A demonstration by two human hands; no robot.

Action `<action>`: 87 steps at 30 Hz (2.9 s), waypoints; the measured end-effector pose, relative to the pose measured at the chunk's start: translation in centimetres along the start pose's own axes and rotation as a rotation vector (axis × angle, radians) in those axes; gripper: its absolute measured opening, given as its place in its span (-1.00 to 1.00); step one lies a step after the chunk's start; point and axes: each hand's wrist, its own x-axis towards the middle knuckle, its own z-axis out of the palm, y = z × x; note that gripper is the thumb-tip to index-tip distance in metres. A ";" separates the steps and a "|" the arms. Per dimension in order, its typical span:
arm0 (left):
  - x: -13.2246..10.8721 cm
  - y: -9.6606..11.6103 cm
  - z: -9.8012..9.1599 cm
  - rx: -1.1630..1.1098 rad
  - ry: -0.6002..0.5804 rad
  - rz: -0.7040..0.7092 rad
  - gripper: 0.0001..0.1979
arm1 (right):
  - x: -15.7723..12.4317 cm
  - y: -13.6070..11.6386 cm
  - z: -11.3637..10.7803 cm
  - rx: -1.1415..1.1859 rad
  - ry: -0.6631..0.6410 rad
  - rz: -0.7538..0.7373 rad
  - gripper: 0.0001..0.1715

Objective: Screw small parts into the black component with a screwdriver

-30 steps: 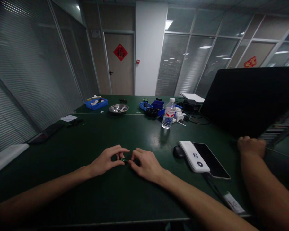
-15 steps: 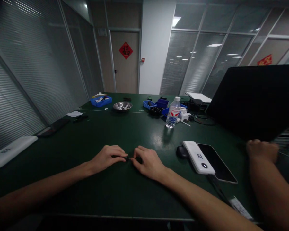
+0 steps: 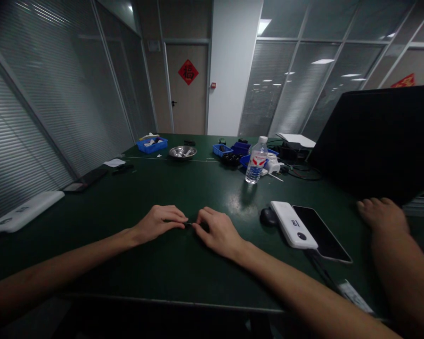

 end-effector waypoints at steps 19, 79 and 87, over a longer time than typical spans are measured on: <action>0.1 1.0 -0.2 -0.138 0.068 -0.148 -0.78 | 0.1 0.1 0.2 0.175 0.087 -0.005 -0.82; 0.3 -1.1 -1.1 0.262 -0.183 -0.003 -0.64 | 0.7 2.3 -0.3 -0.232 0.004 0.077 -0.88; 0.2 0.7 -0.8 0.240 -0.106 0.013 -0.72 | 0.7 2.4 -0.4 -0.194 0.021 0.108 -0.88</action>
